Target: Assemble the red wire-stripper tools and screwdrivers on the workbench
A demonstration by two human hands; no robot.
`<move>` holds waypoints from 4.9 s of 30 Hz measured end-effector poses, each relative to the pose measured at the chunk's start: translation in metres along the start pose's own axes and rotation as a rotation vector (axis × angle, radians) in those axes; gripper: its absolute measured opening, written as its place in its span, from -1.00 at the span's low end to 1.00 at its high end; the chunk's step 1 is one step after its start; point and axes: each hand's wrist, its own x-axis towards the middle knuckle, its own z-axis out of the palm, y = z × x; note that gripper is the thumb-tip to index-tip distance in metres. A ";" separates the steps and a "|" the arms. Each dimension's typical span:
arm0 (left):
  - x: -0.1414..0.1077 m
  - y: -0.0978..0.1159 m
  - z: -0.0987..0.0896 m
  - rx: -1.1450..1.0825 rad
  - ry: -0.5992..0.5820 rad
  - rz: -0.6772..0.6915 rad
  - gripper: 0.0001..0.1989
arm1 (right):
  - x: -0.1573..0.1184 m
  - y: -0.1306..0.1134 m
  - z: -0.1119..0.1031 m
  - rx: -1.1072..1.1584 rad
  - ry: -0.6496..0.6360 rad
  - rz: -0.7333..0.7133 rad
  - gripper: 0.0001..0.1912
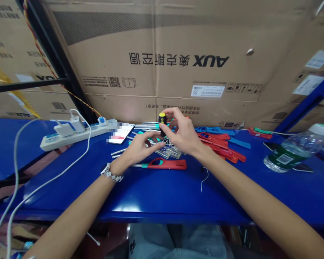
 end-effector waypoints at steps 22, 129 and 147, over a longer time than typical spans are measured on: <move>-0.004 -0.024 -0.043 0.150 -0.048 -0.050 -0.78 | -0.031 0.026 0.049 0.605 -0.044 0.382 -0.71; -0.019 0.009 0.031 0.442 -0.279 0.187 -0.68 | -0.059 0.035 -0.001 0.552 0.175 0.268 -0.61; -0.019 0.002 0.037 0.382 -0.248 0.195 -0.73 | -0.060 0.039 0.006 0.544 0.090 0.249 -0.66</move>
